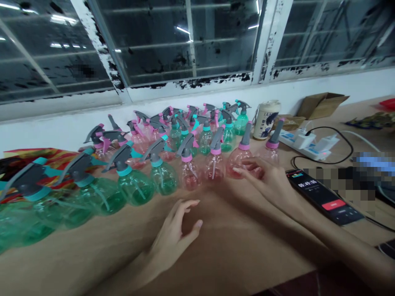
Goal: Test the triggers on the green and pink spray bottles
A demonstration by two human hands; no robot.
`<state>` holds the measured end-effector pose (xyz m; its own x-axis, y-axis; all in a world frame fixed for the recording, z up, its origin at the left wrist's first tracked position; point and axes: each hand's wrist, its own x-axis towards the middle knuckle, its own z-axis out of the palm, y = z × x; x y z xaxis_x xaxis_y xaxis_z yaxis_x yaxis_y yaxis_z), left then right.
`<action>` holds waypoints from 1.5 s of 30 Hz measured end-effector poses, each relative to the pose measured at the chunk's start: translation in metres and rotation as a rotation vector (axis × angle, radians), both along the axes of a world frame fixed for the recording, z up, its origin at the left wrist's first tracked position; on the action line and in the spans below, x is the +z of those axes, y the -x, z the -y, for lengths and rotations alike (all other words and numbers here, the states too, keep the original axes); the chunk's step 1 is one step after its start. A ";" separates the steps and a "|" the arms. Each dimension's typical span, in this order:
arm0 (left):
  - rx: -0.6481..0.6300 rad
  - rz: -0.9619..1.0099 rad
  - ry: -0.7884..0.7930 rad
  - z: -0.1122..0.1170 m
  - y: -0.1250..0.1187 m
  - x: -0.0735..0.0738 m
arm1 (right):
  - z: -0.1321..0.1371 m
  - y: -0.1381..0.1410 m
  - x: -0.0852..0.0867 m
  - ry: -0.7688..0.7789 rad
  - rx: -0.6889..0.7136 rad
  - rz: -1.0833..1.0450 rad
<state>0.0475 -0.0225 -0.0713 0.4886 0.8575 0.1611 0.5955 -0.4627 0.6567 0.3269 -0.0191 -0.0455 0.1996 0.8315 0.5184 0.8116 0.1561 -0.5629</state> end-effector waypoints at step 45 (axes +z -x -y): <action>-0.199 0.328 0.110 0.002 -0.024 0.059 | 0.055 0.123 -0.009 0.025 0.227 0.251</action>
